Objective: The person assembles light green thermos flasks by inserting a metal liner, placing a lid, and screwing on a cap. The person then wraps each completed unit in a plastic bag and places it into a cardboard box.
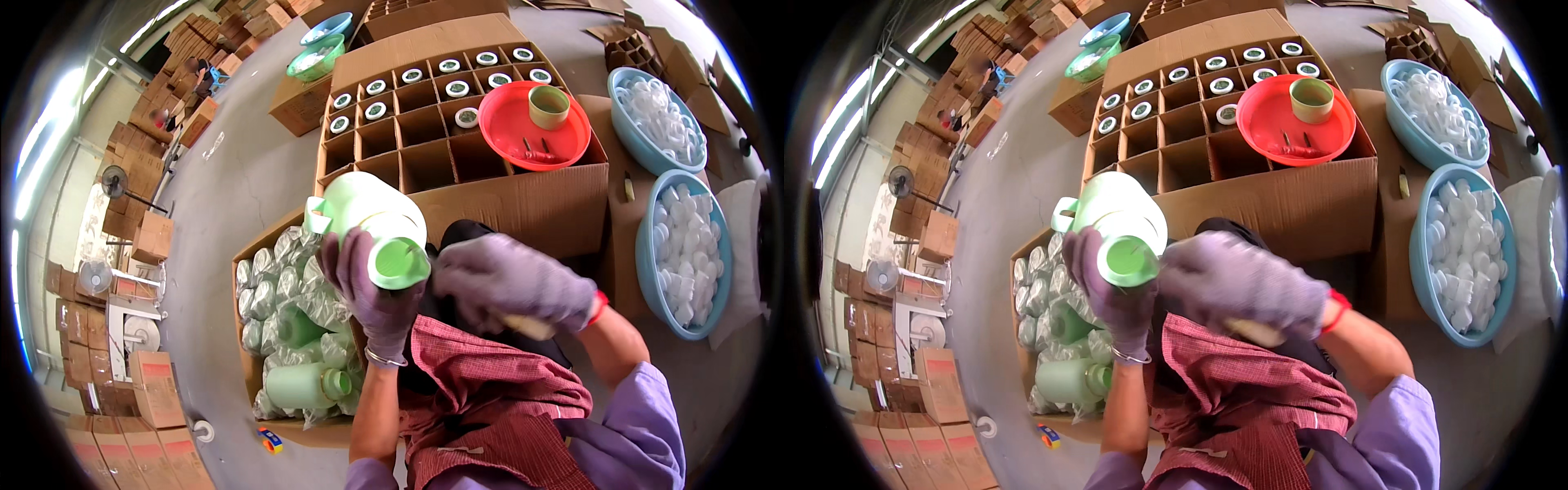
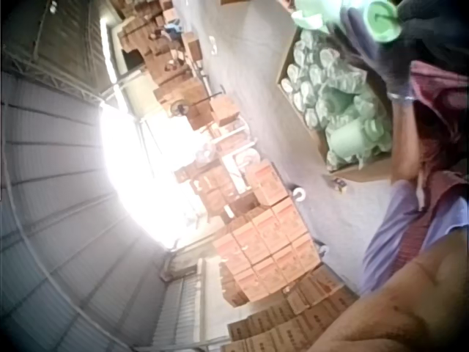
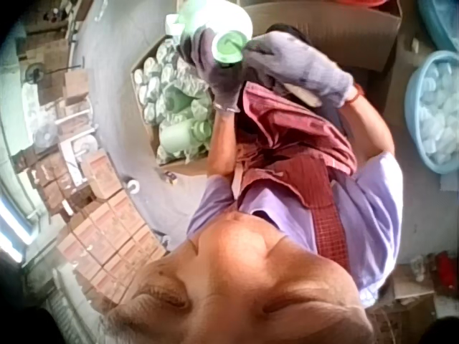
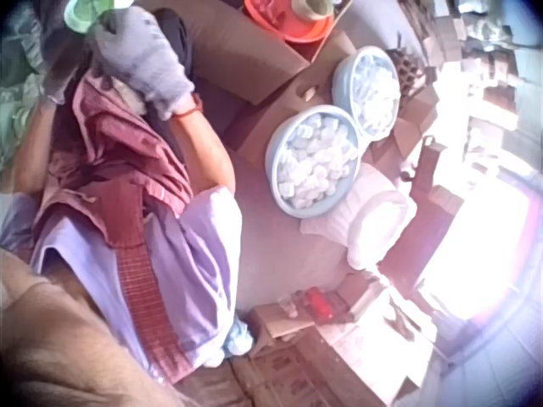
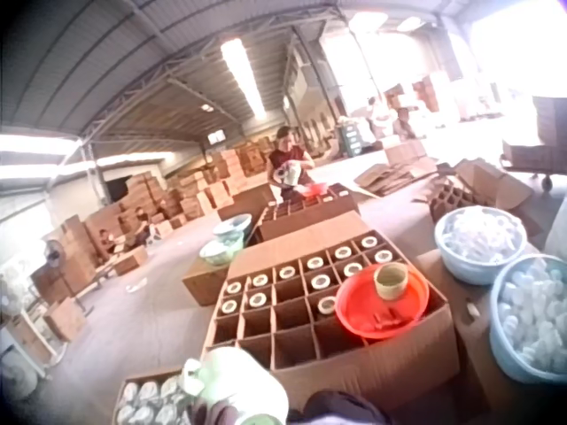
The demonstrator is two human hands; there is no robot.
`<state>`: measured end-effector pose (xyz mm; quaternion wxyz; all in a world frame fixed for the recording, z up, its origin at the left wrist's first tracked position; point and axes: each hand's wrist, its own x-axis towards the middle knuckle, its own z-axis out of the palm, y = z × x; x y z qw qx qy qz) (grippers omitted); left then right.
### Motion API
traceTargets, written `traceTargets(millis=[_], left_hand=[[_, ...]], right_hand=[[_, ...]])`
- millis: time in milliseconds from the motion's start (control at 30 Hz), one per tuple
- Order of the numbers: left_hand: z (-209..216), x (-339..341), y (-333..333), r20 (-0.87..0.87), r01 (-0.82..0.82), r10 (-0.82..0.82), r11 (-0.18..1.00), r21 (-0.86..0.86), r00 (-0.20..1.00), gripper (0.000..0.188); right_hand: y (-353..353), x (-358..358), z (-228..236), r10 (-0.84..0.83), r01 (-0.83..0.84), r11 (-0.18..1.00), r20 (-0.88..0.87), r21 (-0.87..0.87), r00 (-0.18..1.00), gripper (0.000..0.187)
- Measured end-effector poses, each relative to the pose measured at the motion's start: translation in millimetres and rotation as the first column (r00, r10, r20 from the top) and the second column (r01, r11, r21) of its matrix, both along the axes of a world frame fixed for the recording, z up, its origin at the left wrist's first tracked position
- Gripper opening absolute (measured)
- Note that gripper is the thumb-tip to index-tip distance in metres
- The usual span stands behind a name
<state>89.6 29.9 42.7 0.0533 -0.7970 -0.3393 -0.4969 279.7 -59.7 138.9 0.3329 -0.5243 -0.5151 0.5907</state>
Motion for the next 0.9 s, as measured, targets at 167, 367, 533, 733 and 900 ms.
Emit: traceTargets(millis=[167, 367, 533, 733, 900], left_hand=[[18, -5, 0, 0.338, 0.154, -0.061, 0.955, -0.254, 0.939, 0.09], [-1, -4, -16, 0.992, 0.778, 0.041, 0.617, -0.12, 0.121, 0.058], [-78, -85, -75, 0.914, 0.914, -0.019, 0.046, -0.404, 0.405, 0.093], [-30, -40, -34, 0.828, 0.833, 0.089, -0.049, -0.551, 0.554, 0.057], [-14, -50, -47, 0.584, 0.592, -0.106, 0.215, -0.777, 0.805, 0.044]], right_hand=[[58, 98, -59, -0.505, 0.282, 0.841, 0.482, 0.462, 0.716, 0.035], [89, 93, -86, -0.643, 0.317, 0.553, 0.154, 0.77, 0.75, 0.058], [43, 40, -25, -0.407, 0.485, 0.739, -0.264, 0.468, 0.874, 0.032], [-3, -36, -81, -0.225, -0.296, 0.4, 0.406, 0.867, 0.886, 0.027], [-11, 3, -99, -0.07, -0.197, 0.501, 0.266, 0.843, 0.961, 0.022]])
